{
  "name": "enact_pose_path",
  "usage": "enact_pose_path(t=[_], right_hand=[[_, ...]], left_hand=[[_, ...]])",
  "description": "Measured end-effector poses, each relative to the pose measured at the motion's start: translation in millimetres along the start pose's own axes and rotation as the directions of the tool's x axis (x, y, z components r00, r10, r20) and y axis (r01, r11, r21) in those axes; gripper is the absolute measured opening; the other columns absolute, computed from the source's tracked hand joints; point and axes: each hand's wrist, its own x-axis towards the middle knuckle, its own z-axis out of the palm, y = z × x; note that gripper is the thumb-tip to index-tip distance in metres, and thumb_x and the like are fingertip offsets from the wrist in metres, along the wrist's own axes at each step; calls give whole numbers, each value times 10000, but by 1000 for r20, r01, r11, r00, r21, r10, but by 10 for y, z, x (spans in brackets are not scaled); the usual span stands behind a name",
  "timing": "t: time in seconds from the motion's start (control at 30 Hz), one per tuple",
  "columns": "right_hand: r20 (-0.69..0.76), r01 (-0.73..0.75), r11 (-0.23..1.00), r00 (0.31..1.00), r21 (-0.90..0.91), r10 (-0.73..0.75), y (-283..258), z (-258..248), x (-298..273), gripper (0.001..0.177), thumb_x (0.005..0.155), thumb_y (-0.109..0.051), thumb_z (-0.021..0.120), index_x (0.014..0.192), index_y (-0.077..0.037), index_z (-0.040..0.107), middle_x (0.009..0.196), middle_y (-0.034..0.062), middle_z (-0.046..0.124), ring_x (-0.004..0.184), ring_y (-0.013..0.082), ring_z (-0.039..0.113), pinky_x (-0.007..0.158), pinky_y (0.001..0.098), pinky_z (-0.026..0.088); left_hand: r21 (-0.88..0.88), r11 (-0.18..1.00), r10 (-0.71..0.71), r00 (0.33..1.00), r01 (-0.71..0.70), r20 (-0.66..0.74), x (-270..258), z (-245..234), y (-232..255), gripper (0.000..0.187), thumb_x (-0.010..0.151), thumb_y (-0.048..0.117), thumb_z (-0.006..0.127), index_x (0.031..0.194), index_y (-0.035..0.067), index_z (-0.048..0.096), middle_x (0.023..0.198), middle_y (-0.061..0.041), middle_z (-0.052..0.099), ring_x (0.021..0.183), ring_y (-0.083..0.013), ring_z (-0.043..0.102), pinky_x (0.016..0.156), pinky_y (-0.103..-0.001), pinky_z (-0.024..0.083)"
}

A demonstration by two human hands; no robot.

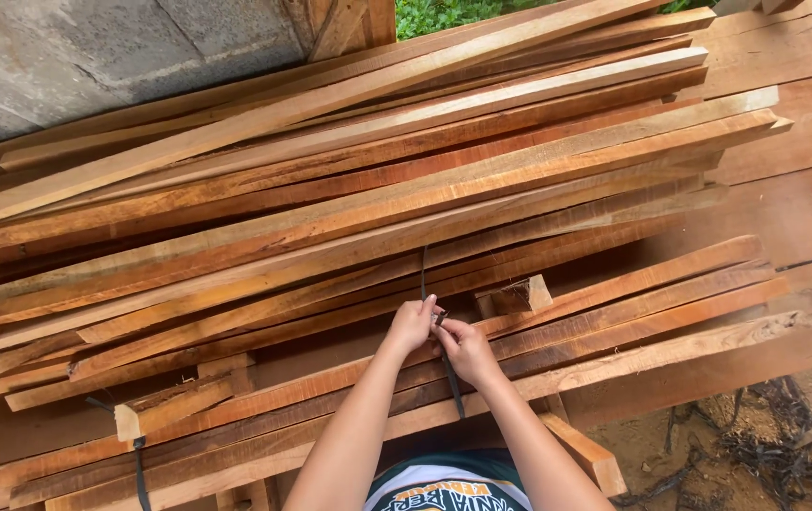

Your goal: Bundling thin wooden planks together using plastic straps in a workshop area.

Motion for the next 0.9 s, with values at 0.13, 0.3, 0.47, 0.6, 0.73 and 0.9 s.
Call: enact_pose_path(t=[0.13,0.3,0.47,0.6,0.73,0.9], right_hand=[[31,-6,1000,1000,-11,7,-12,-56,-58,190,939,-106,660,975,-150,841,670,106,761,639,151,725,576,305,581],[-25,-115,964,992,238,124,109,36,-108,171,966,-100,687,1052,-68,831,868,146,818,767,179,768,676,287,629],[-36,-174,931,980,321,196,71,38,-72,215,1019,-123,610,1064,-9,787,864,186,794,766,183,758,654,291,651],[-49,-156,926,982,344,184,-16,55,-72,225,1041,-134,573,1041,-26,770,843,153,783,757,160,741,643,280,651],[-62,-156,912,979,379,193,-3,76,-104,225,1057,-151,539,1073,-34,731,858,154,785,760,153,746,636,249,633],[-176,-167,890,949,425,262,192,155,49,230,1047,-169,563,1095,1,710,786,223,758,634,200,751,496,240,608]], left_hand=[[-7,991,130,991,-130,6,-327,-179,437,491,1077,422,406,982,212,840,951,-78,795,1093,-335,703,952,-454,536],[11,982,186,981,-186,-60,-257,-196,310,476,1065,453,429,911,278,843,866,-30,788,1038,-315,715,905,-441,554],[-111,990,100,990,-88,99,-480,-306,373,357,967,372,636,942,57,801,884,-159,780,936,-306,733,871,-436,541],[-175,983,74,994,-58,85,-484,-245,233,292,962,362,678,916,111,821,816,-77,788,889,-233,737,821,-368,546],[-88,994,69,998,-69,-2,-462,-187,52,387,999,438,626,892,119,815,796,-114,755,864,-233,721,773,-379,532],[-97,979,189,978,-180,85,-645,-339,233,212,928,285,710,1058,157,818,912,-90,804,1022,-244,742,896,-357,553]])
